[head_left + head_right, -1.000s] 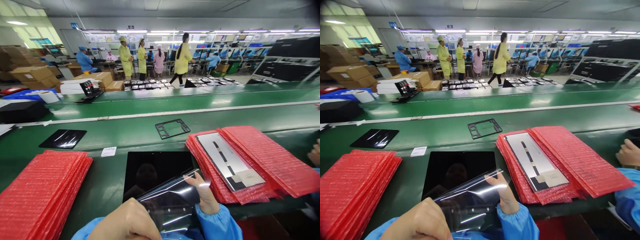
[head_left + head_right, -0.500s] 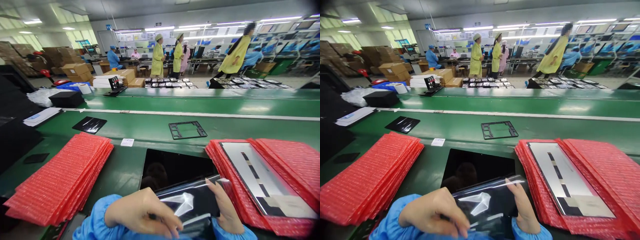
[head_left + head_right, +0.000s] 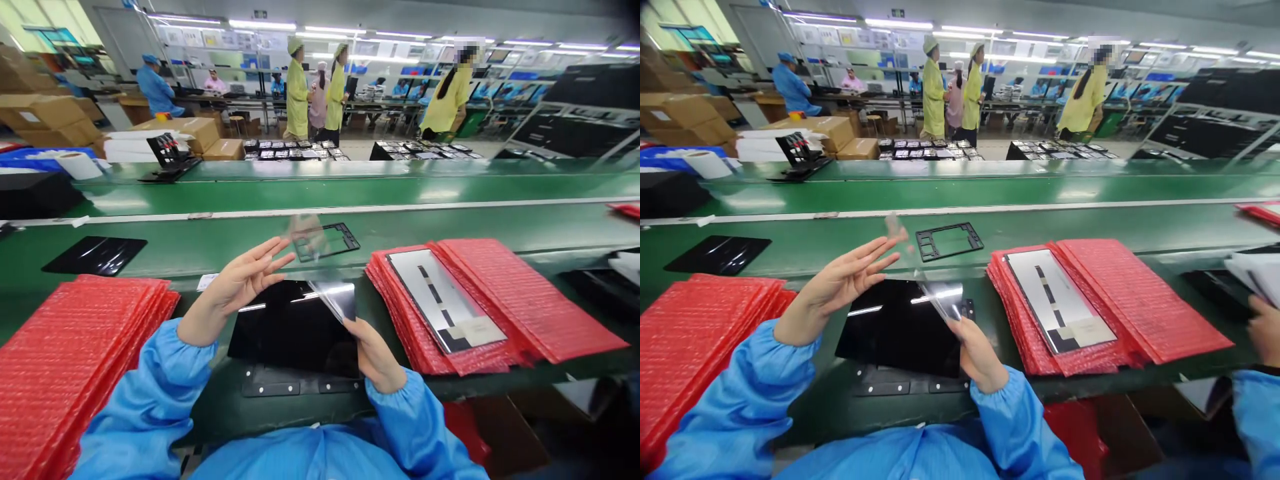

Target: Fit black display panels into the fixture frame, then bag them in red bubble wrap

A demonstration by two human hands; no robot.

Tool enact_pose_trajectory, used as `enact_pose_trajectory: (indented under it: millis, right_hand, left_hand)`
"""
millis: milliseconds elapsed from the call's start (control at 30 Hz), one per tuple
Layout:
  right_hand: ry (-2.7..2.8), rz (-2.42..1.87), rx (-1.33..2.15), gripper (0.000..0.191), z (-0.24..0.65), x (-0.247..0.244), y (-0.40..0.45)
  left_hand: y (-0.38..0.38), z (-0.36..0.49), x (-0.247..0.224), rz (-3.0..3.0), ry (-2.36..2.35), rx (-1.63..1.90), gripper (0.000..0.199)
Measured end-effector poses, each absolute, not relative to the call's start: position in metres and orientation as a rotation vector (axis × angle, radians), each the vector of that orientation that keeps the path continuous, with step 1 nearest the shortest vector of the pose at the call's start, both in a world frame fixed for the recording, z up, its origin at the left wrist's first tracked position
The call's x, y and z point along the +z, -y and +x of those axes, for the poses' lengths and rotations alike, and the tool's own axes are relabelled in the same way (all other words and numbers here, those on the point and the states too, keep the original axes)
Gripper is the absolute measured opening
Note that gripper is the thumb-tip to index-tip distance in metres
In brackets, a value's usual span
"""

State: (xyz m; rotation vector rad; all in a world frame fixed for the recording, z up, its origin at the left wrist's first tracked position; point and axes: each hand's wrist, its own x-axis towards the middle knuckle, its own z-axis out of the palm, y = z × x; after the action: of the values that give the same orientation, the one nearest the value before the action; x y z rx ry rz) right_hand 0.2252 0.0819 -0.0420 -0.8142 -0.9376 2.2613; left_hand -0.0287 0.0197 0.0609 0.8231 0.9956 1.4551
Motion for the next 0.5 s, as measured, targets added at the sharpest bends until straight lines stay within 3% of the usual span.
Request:
enact_pose_trajectory:
  millis: [500]
  right_hand:
    - [0.781, -0.81, 2.388, 0.03, 0.233, -0.043, -0.087]
  left_hand:
    - [-0.024, -0.041, 0.039, 0.725, -1.004, 1.345, 0.037]
